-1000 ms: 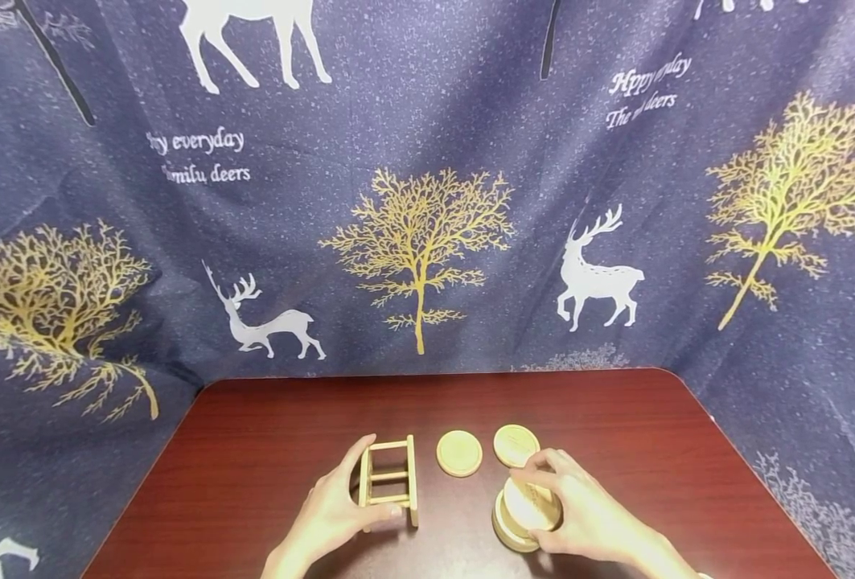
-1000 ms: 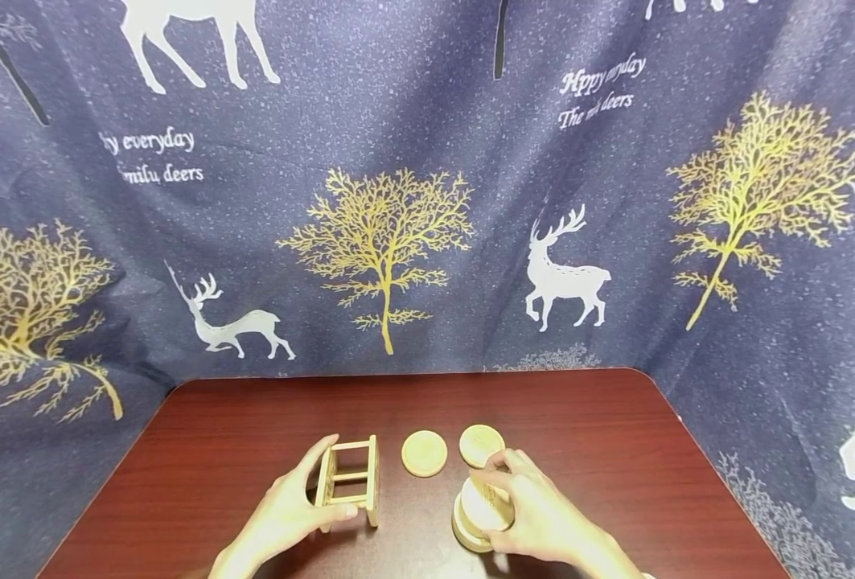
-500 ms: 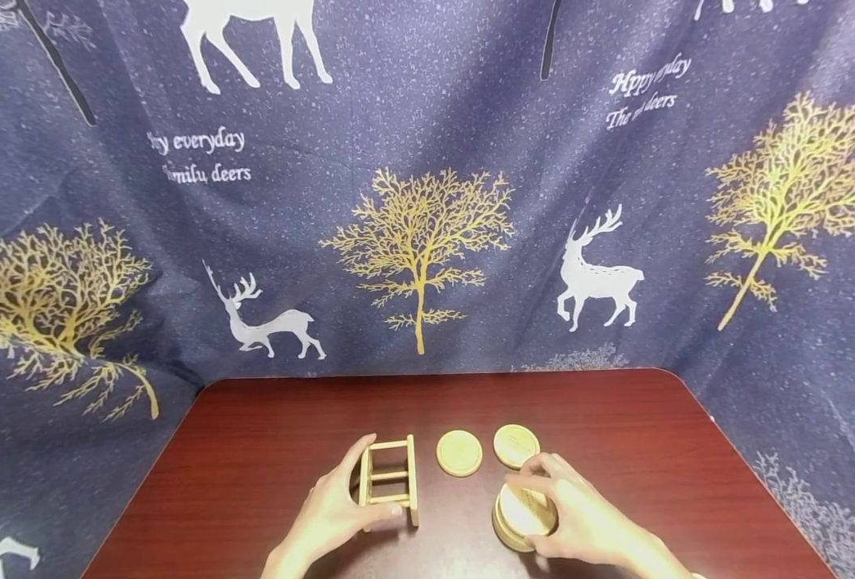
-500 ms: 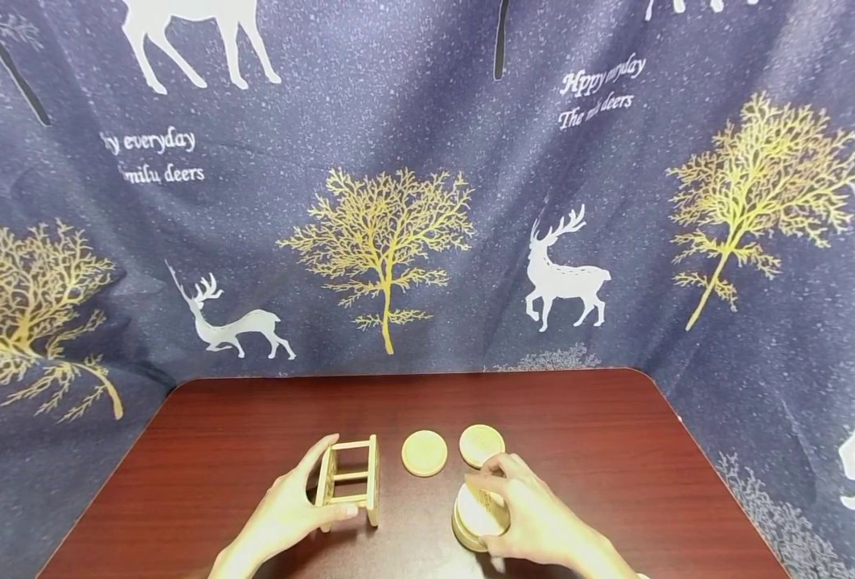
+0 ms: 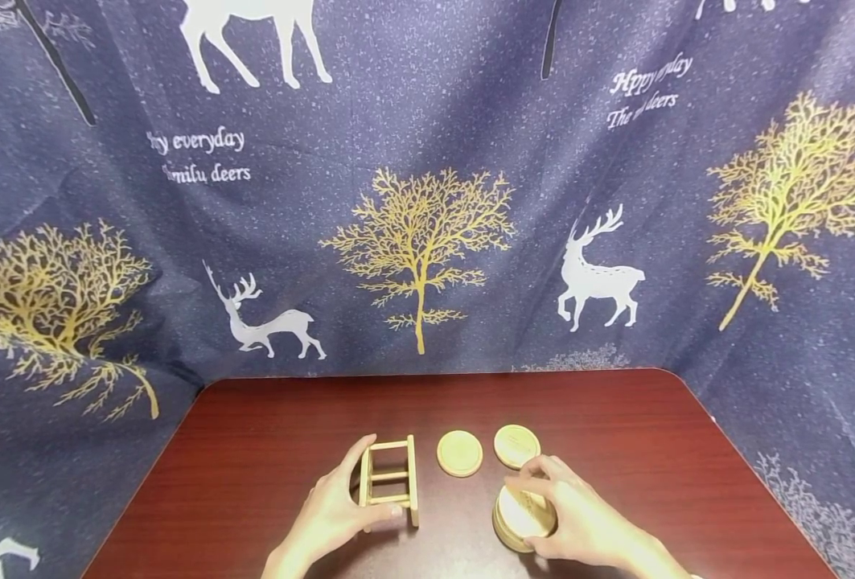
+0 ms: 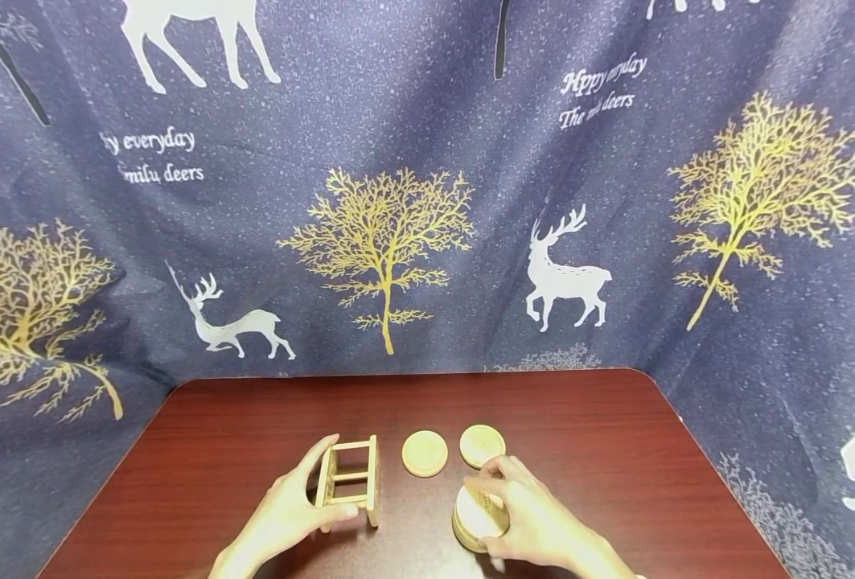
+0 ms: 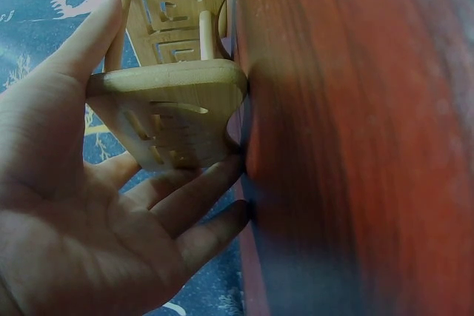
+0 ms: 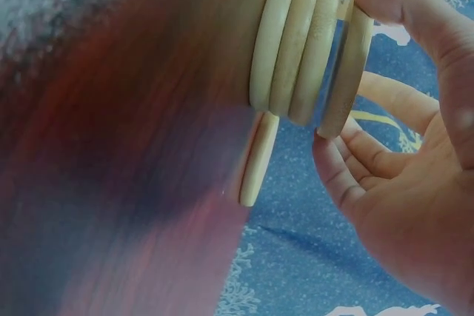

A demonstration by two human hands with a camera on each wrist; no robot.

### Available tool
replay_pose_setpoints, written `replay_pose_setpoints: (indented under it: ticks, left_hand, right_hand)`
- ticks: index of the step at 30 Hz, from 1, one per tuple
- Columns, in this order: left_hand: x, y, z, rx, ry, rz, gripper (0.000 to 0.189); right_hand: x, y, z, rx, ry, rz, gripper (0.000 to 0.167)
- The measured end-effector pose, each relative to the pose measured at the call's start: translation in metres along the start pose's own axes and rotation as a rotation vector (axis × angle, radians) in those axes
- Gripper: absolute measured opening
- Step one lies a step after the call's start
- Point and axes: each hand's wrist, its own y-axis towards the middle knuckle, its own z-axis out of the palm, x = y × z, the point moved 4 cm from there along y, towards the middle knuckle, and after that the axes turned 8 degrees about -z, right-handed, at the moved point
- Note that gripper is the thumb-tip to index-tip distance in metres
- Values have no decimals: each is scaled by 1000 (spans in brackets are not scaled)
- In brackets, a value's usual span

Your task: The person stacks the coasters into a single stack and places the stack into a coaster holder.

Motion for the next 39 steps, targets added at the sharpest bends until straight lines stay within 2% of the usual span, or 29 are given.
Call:
replay_pose_setpoints:
  ticks: [10,29,36,39]
  left_hand:
    - [2,1,2,-27,34,20,115]
    - [2,0,2,-18,28,7,115]
    - [1,-1,1,-21,30,11,113]
    - [2,0,2,-20,28,12,114]
  right_hand:
    - [1,-2,2,15,-2,7,76]
    - [2,-3,3,39,12,1,74]
    - [1,-3,1,17,2,-19,78]
    - [0,-3,-1,21,13,7,80]
